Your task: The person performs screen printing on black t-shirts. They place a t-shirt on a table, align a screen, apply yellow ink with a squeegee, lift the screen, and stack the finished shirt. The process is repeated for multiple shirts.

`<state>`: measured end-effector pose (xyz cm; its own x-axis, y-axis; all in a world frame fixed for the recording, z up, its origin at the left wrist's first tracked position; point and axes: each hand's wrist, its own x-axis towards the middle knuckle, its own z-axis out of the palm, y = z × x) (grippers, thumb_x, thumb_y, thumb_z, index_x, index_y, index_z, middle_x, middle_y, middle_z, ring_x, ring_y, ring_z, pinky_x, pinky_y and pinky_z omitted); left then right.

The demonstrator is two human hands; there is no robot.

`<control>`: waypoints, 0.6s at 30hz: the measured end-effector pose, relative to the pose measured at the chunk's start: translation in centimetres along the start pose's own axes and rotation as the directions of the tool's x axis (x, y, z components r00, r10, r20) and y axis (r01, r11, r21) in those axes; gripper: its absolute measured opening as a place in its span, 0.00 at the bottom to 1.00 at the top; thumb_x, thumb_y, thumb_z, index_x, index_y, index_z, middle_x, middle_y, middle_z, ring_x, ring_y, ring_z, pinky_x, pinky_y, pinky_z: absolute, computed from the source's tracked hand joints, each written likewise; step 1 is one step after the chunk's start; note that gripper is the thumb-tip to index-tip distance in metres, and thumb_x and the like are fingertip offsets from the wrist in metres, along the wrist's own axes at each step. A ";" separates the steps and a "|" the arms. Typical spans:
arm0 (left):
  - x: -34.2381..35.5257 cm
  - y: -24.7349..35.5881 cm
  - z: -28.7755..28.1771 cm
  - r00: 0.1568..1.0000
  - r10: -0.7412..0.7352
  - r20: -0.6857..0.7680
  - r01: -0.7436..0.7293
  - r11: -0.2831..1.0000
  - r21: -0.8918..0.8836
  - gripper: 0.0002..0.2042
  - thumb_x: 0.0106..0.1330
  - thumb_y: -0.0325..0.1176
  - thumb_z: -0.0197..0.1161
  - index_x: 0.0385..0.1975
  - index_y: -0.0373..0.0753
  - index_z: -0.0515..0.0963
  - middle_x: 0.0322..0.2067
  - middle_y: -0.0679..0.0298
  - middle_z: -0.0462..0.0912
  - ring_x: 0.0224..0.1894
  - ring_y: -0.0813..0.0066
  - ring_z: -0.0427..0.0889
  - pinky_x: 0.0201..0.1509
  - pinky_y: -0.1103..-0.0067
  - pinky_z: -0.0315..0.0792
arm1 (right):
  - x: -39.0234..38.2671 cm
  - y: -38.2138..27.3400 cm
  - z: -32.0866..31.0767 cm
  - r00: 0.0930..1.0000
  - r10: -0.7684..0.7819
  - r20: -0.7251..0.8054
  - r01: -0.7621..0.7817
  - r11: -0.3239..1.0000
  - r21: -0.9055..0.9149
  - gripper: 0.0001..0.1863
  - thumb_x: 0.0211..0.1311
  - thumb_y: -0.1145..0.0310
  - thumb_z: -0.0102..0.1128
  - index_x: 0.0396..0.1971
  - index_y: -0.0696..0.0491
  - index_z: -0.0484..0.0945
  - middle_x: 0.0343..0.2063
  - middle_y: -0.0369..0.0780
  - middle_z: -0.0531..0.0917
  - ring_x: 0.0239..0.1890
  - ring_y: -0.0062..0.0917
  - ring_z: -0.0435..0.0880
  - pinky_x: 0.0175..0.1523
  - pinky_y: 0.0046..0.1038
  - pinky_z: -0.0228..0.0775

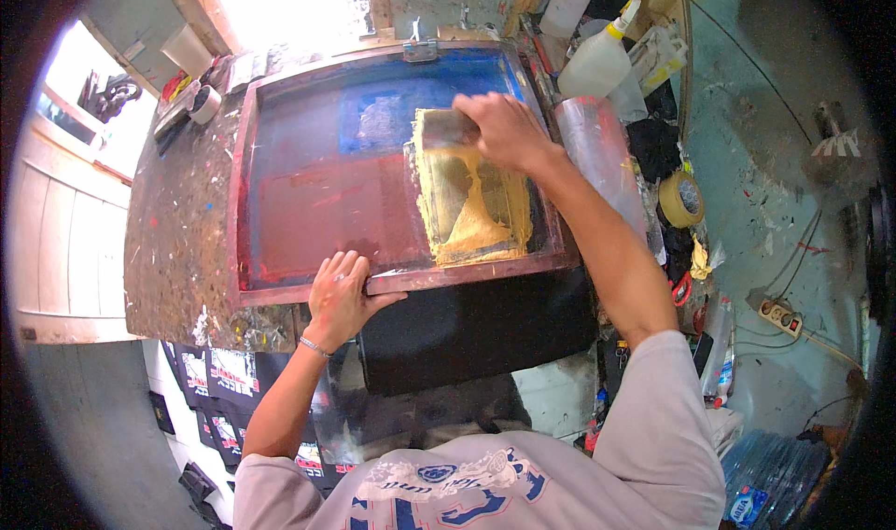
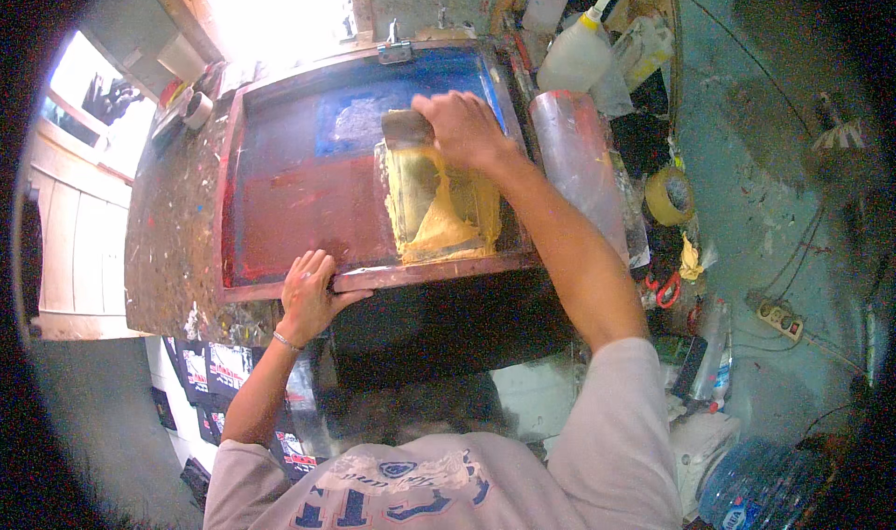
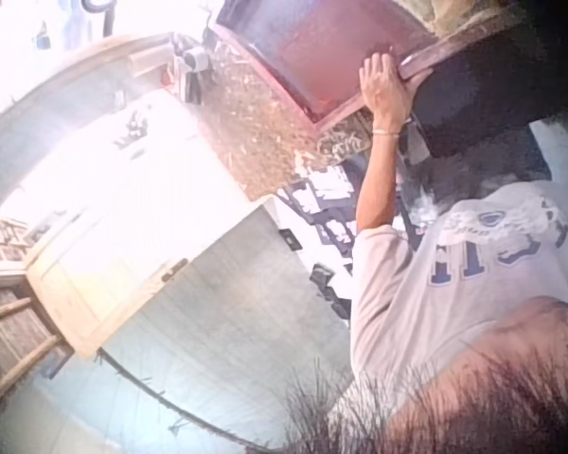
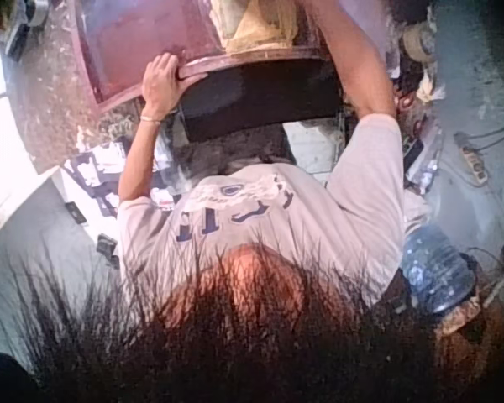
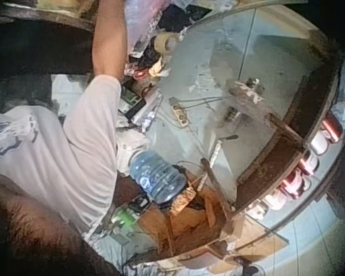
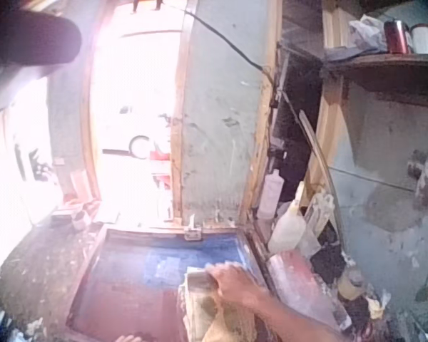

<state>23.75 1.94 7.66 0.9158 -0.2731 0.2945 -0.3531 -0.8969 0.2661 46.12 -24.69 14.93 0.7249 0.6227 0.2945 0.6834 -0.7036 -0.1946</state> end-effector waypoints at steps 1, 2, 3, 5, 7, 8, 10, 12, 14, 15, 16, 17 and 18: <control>0.1 0.0 0.1 1.000 -0.012 0.018 0.012 1.000 -0.013 0.29 0.48 0.56 0.78 0.25 0.38 0.68 0.29 0.57 0.70 0.36 0.55 0.73 0.43 0.65 0.70 | 1.4 1.0 0.7 1.000 0.005 0.024 -0.005 1.000 -0.020 0.15 0.52 0.80 0.58 0.42 0.54 0.76 0.37 0.51 0.85 0.45 0.52 0.84 0.50 0.51 0.75; 0.2 0.0 0.1 1.000 -0.001 0.011 0.001 1.000 -0.004 0.30 0.48 0.57 0.78 0.25 0.38 0.68 0.28 0.58 0.69 0.35 0.57 0.73 0.42 0.66 0.70 | 2.2 1.2 1.0 0.999 0.020 0.032 -0.019 0.999 -0.035 0.15 0.52 0.80 0.58 0.42 0.54 0.75 0.37 0.51 0.85 0.45 0.52 0.84 0.49 0.51 0.76; -0.1 0.0 -0.2 1.000 0.001 0.010 -0.001 1.000 0.008 0.30 0.49 0.57 0.77 0.25 0.38 0.68 0.28 0.59 0.69 0.35 0.59 0.73 0.42 0.67 0.70 | 2.8 0.7 1.1 0.999 0.029 0.044 -0.028 0.999 -0.042 0.16 0.52 0.80 0.58 0.43 0.54 0.75 0.37 0.51 0.86 0.45 0.52 0.84 0.49 0.51 0.76; -0.4 0.1 -0.2 1.000 0.008 0.005 -0.008 1.000 0.013 0.30 0.49 0.58 0.77 0.24 0.38 0.68 0.27 0.60 0.69 0.35 0.60 0.72 0.41 0.68 0.69 | 2.4 0.2 0.8 0.989 0.111 0.103 -0.109 0.994 -0.021 0.18 0.50 0.80 0.59 0.44 0.55 0.75 0.38 0.52 0.86 0.45 0.52 0.85 0.49 0.51 0.77; -0.4 0.0 -0.3 1.000 0.006 -0.019 -0.006 1.000 0.010 0.29 0.49 0.57 0.77 0.24 0.38 0.68 0.27 0.60 0.68 0.34 0.60 0.72 0.41 0.68 0.69 | 0.8 -0.2 1.3 0.990 0.080 0.120 -0.082 0.997 0.010 0.18 0.50 0.80 0.59 0.44 0.55 0.76 0.38 0.52 0.85 0.45 0.53 0.85 0.50 0.50 0.77; -0.3 0.1 -0.3 1.000 0.000 -0.005 0.000 1.000 0.007 0.29 0.49 0.57 0.77 0.24 0.38 0.68 0.27 0.60 0.68 0.34 0.60 0.72 0.41 0.68 0.69 | -0.3 -0.4 1.5 0.990 0.066 0.128 -0.069 0.997 0.022 0.18 0.49 0.80 0.60 0.44 0.55 0.76 0.38 0.52 0.85 0.45 0.53 0.85 0.50 0.50 0.77; -0.2 0.2 -0.8 1.000 -0.010 0.019 0.010 1.000 0.005 0.29 0.50 0.57 0.77 0.24 0.38 0.68 0.27 0.59 0.68 0.34 0.59 0.72 0.41 0.68 0.69 | -3.3 -1.8 1.2 0.994 0.007 0.112 -0.015 0.997 0.075 0.17 0.49 0.80 0.59 0.42 0.56 0.77 0.38 0.52 0.85 0.44 0.53 0.84 0.50 0.51 0.77; -0.5 0.4 -0.9 1.000 -0.018 0.012 0.018 1.000 0.013 0.29 0.50 0.57 0.77 0.24 0.38 0.68 0.27 0.59 0.68 0.34 0.59 0.72 0.41 0.68 0.69 | -6.2 -3.9 0.6 0.990 -0.017 0.143 0.000 0.993 0.116 0.16 0.49 0.81 0.59 0.40 0.57 0.77 0.37 0.52 0.85 0.44 0.53 0.84 0.50 0.50 0.77; -0.6 0.4 -1.0 1.000 -0.018 -0.001 0.018 1.000 0.017 0.29 0.50 0.57 0.77 0.24 0.38 0.68 0.27 0.59 0.68 0.34 0.59 0.72 0.41 0.68 0.69 | -8.7 -5.8 -0.1 0.986 -0.022 0.166 -0.002 0.990 0.141 0.15 0.48 0.81 0.59 0.39 0.58 0.76 0.36 0.52 0.84 0.43 0.52 0.83 0.50 0.50 0.76; -0.5 0.5 -1.0 1.000 -0.009 -0.009 0.009 1.000 0.012 0.29 0.50 0.57 0.77 0.24 0.38 0.68 0.27 0.59 0.69 0.34 0.59 0.72 0.41 0.68 0.69 | -9.9 -6.5 -0.7 0.988 -0.027 0.149 0.005 0.989 0.147 0.15 0.48 0.81 0.59 0.39 0.58 0.76 0.36 0.52 0.84 0.43 0.52 0.83 0.50 0.50 0.75; -0.5 0.5 -1.0 1.000 -0.005 -0.015 0.005 1.000 0.011 0.29 0.49 0.57 0.78 0.24 0.38 0.68 0.27 0.59 0.69 0.34 0.59 0.72 0.40 0.68 0.69 | -10.8 -7.1 -1.0 0.991 -0.037 0.132 0.016 0.987 0.160 0.15 0.48 0.81 0.59 0.39 0.58 0.76 0.36 0.51 0.84 0.43 0.52 0.83 0.50 0.49 0.75; -0.6 0.5 -1.0 1.000 -0.005 -0.021 0.005 1.000 0.005 0.29 0.49 0.57 0.78 0.24 0.38 0.68 0.27 0.59 0.69 0.34 0.59 0.72 0.40 0.68 0.69 | -11.3 -7.6 -1.1 0.991 -0.024 0.129 0.007 0.991 0.132 0.15 0.49 0.81 0.59 0.39 0.58 0.76 0.36 0.50 0.84 0.43 0.51 0.83 0.51 0.48 0.75; -0.4 0.5 -1.0 1.000 0.000 -0.030 0.000 1.000 0.001 0.29 0.49 0.57 0.78 0.24 0.38 0.68 0.27 0.60 0.69 0.33 0.60 0.72 0.40 0.68 0.69 | -11.5 -7.9 -1.2 0.993 -0.011 0.120 -0.001 0.995 0.100 0.14 0.49 0.81 0.59 0.39 0.58 0.76 0.36 0.50 0.83 0.43 0.50 0.82 0.51 0.47 0.74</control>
<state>22.99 1.98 8.55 0.9095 -0.2630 0.3219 -0.3532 -0.8973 0.2648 32.31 -26.73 14.16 0.7227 0.6667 0.1826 0.6876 -0.6666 -0.2878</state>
